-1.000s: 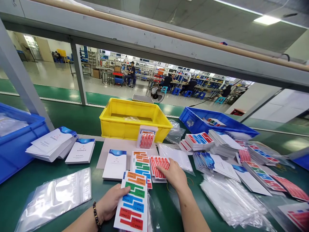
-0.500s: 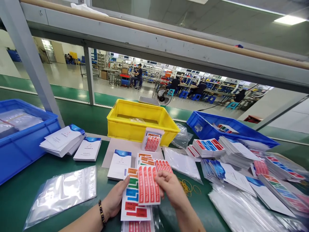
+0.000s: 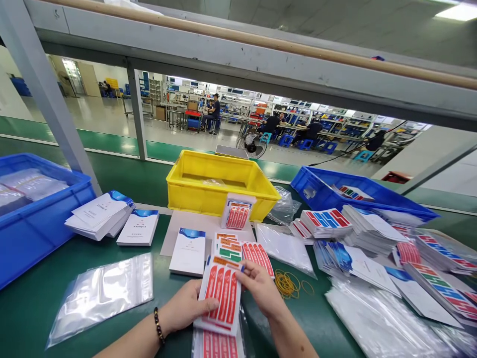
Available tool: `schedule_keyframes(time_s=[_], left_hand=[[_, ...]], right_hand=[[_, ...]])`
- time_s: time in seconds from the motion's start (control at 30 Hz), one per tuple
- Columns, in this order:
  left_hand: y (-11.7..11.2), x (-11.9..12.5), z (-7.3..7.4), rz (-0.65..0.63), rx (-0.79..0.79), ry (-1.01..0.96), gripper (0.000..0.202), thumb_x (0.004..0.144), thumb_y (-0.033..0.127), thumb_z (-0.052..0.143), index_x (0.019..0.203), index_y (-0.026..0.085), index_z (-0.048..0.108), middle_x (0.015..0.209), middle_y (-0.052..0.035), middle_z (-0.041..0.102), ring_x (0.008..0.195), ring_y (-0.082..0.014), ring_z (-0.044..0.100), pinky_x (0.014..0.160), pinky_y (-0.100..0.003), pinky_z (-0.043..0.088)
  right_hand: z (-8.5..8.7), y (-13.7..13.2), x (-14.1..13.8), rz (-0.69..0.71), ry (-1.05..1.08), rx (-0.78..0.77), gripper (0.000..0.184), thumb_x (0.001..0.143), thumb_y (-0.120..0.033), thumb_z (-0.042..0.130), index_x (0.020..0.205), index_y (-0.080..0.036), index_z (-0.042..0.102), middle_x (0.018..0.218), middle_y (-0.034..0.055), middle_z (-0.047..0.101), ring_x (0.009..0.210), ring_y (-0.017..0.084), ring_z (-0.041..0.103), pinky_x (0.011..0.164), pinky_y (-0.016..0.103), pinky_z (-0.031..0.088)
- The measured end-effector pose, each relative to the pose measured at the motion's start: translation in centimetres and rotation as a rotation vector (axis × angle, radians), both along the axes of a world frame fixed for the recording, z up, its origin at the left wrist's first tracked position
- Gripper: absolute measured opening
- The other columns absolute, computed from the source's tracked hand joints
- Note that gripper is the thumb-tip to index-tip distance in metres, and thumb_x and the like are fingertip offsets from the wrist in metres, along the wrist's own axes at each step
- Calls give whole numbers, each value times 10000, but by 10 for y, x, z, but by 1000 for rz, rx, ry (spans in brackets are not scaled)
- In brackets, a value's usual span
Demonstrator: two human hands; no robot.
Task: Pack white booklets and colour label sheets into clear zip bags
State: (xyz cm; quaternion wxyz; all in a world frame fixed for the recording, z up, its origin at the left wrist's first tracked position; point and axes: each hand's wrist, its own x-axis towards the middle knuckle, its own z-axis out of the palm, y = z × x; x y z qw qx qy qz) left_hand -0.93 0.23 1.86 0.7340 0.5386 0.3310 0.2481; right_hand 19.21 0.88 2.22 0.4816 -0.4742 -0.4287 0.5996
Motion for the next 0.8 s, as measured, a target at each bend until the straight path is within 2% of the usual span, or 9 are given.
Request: schedule_keyframes(time_s=[0.1,0.17,0.23,0.3,0.4,0.53,0.67,0.8], left_hand=[[4,-7,2,-16,282,293,122,689,257,608,713,158,675,649,-11,636,628,-167,558,607,-248,412],[5,-10,4,-56,422,354,103,680,180,581,623,176,666,625,3,614,638,-161,538,618,-240,389],[6,-10,8,-113,530,331,139,706,162,551,634,190,667,671,1,617,693,-162,537,663,-236,385],[7,-10,12,-120,565,287,174,757,195,517,668,188,666,735,-14,624,740,-167,538,702,-238,387],[9,-9,14,-38,516,266,207,796,254,491,692,176,653,850,-35,598,799,-172,528,741,-246,392],[8,-8,11,51,428,270,154,752,286,560,679,171,633,854,-32,538,804,-171,506,740,-250,400],[5,-6,9,42,379,219,175,753,327,555,695,181,634,892,-41,542,826,-180,494,754,-259,398],[3,-6,12,0,379,227,179,762,327,537,693,181,615,892,-38,543,823,-182,490,756,-267,394]], right_hand=[[1,6,8,-323,86,32,399,533,-414,776,760,-177,549,650,-3,644,498,122,571,451,221,452],[1,8,9,-432,138,64,424,526,-410,779,800,-185,546,691,-1,653,509,122,576,437,213,450],[0,8,7,-425,129,84,411,539,-410,772,798,-184,546,685,0,649,507,128,576,419,215,448],[-1,7,5,-360,81,81,388,563,-413,760,788,-178,549,666,4,644,512,139,584,425,229,464],[-3,5,7,-292,23,59,381,575,-419,754,779,-169,552,634,2,636,509,146,590,439,243,483],[-3,4,9,-220,-25,39,374,568,-421,758,757,-160,569,591,-5,622,483,135,573,410,225,460],[-1,5,9,-170,-42,14,377,561,-443,750,744,-160,582,586,-5,622,463,134,561,385,223,437],[2,5,12,-209,-55,17,370,542,-437,756,700,-162,567,549,-19,597,445,126,548,384,224,439]])
